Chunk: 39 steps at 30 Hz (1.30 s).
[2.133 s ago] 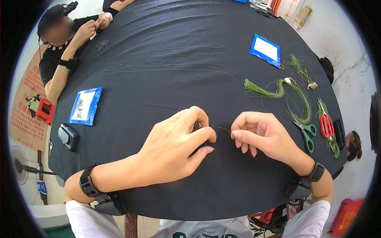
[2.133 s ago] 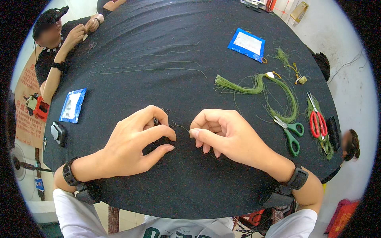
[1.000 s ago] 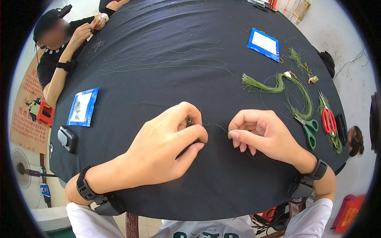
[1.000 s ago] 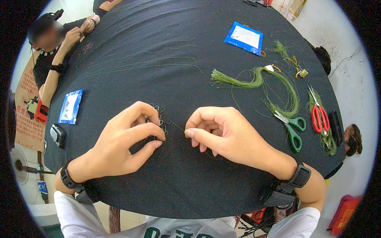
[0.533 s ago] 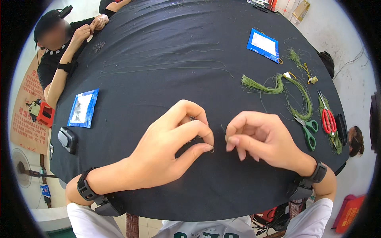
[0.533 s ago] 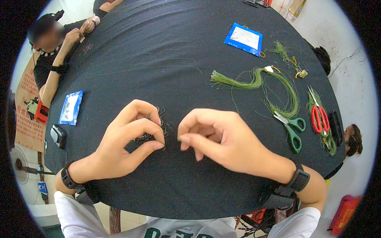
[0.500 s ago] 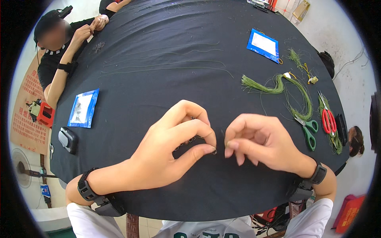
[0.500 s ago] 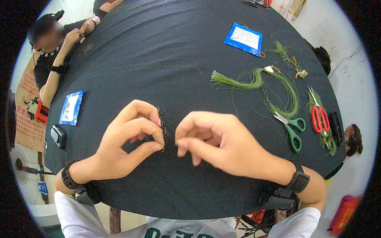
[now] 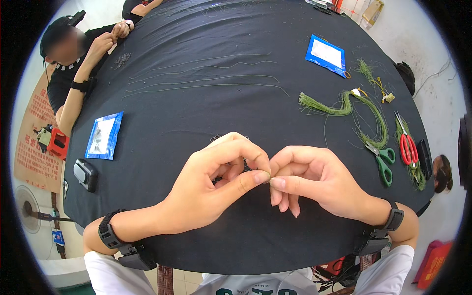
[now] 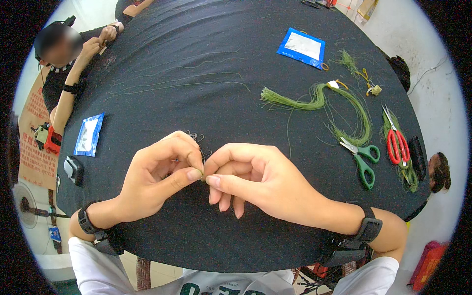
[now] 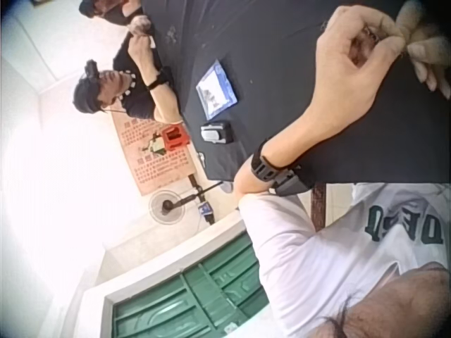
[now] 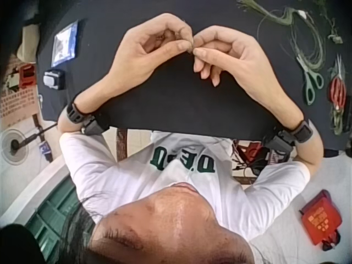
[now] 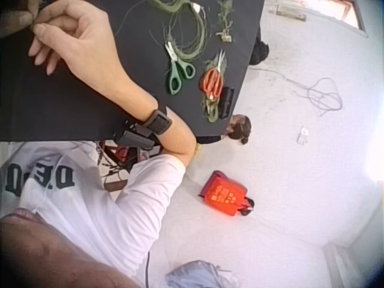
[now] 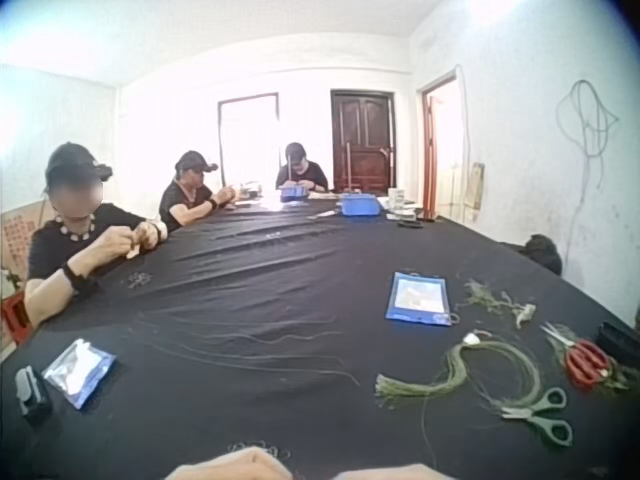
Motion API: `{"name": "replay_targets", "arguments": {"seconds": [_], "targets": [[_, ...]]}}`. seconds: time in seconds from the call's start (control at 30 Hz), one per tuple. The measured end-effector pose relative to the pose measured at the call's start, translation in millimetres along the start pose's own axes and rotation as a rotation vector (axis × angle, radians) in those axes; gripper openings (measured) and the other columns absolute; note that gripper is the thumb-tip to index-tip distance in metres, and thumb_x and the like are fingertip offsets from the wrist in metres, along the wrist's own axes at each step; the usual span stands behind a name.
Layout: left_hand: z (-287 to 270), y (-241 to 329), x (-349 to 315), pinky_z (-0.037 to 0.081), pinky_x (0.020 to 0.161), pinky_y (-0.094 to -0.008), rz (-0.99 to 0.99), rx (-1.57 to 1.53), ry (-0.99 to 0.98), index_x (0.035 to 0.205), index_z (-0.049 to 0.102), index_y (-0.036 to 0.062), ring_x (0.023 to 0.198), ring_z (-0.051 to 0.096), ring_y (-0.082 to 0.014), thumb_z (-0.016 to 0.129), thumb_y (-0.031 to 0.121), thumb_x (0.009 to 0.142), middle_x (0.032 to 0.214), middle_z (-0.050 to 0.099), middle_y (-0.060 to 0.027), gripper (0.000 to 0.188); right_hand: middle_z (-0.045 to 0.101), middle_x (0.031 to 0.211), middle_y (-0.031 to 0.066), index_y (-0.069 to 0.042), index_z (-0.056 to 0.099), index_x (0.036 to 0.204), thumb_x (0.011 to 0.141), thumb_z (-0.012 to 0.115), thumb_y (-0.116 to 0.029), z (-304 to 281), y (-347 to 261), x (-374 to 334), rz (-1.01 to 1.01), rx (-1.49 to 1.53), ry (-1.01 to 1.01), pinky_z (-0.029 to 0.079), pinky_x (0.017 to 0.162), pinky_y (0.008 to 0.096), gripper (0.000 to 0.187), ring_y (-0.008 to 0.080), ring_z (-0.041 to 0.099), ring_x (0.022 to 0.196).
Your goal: Tying and assembling green feather-like material onto small fishing hooks using fishing line.
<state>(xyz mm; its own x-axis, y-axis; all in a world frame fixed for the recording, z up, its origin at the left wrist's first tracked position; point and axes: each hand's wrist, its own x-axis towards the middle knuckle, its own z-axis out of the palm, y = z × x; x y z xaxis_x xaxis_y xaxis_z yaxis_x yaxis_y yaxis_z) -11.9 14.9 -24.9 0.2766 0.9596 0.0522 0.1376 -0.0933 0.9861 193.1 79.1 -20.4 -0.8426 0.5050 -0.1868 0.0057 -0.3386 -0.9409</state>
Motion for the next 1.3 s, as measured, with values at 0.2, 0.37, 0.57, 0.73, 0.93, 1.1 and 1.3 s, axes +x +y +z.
{"name": "replay_targets", "arguments": {"seconds": [0.2,0.37,0.57,0.73,0.93,1.1,1.3], "targets": [[2.4,-0.3,0.5,0.039,0.070,-0.0217,0.015,-0.047,-0.016,0.091,0.056,0.0010,0.083,0.046,-0.0077,0.057,0.001,0.088,0.095,0.047,-0.0038,0.004,0.066,0.081,0.0096,0.003,0.060,0.105,0.089,0.059,-0.011,-2.1,1.1,-0.7,-0.015,0.033,0.001,0.050,0.055,0.0210,0.021,0.0104,0.062,0.068],[4.5,1.3,-0.6,0.039,0.070,-0.0217,-0.002,-0.052,-0.030,0.091,0.056,0.0010,0.085,0.047,-0.0083,0.056,0.001,0.087,0.095,0.047,-0.0041,0.004,0.066,0.079,0.0082,0.002,0.063,0.098,0.088,0.061,-0.011,-0.9,0.8,-2.2,-0.028,0.026,0.013,0.050,0.055,0.0201,0.016,0.0095,0.062,0.066],[0.6,3.9,-3.0,0.039,0.066,-0.0200,0.069,0.136,-0.004,0.092,0.059,0.0022,0.082,0.048,-0.0069,0.058,0.001,0.085,0.096,0.049,-0.0054,0.007,0.065,0.077,0.0073,0.003,0.062,0.094,0.087,0.061,-0.006,2.8,-2.0,-6.1,-0.066,-0.137,0.092,0.050,0.055,0.0198,0.011,0.0096,0.062,0.064],[0.5,11.8,-1.9,0.040,0.054,-0.0200,0.322,0.429,0.036,0.090,0.063,0.0033,0.066,0.049,-0.0076,0.067,0.001,0.077,0.089,0.054,-0.0057,0.013,0.065,0.071,0.0034,0.000,0.064,0.089,0.084,0.063,-0.007,5.0,4.5,-7.2,-0.204,-0.397,0.200,0.047,0.054,0.0192,0.008,0.0062,0.060,0.061],[4.5,-0.4,-0.3,0.039,0.049,-0.0206,0.465,0.567,0.134,0.089,0.063,0.0031,0.063,0.054,-0.0094,0.067,0.000,0.075,0.082,0.059,-0.0048,0.014,0.064,0.068,0.0049,-0.002,0.065,0.088,0.080,0.065,-0.003,3.1,8.7,-4.9,-0.380,-0.645,0.214,0.046,0.051,0.0208,0.008,0.0076,0.060,0.057],[2.8,4.4,-3.9,0.041,0.050,-0.0195,0.256,0.465,0.105,0.089,0.062,0.0011,0.064,0.054,-0.0076,0.065,-0.001,0.078,0.080,0.061,-0.0050,0.011,0.064,0.070,0.0069,-0.001,0.065,0.088,0.079,0.065,-0.001,2.4,8.9,-4.5,-0.482,-0.725,0.269,0.047,0.052,0.0227,0.009,0.0102,0.059,0.056],[6.1,-1.4,-4.7,0.037,0.047,-0.0183,0.108,0.187,0.117,0.088,0.063,0.0002,0.059,0.050,-0.0040,0.064,0.001,0.081,0.075,0.060,-0.0015,0.007,0.062,0.072,0.0075,-0.001,0.063,0.091,0.080,0.063,0.000,0.8,7.5,-6.5,-0.461,-0.769,0.209,0.046,0.053,0.0228,0.011,0.0104,0.059,0.058]]}}
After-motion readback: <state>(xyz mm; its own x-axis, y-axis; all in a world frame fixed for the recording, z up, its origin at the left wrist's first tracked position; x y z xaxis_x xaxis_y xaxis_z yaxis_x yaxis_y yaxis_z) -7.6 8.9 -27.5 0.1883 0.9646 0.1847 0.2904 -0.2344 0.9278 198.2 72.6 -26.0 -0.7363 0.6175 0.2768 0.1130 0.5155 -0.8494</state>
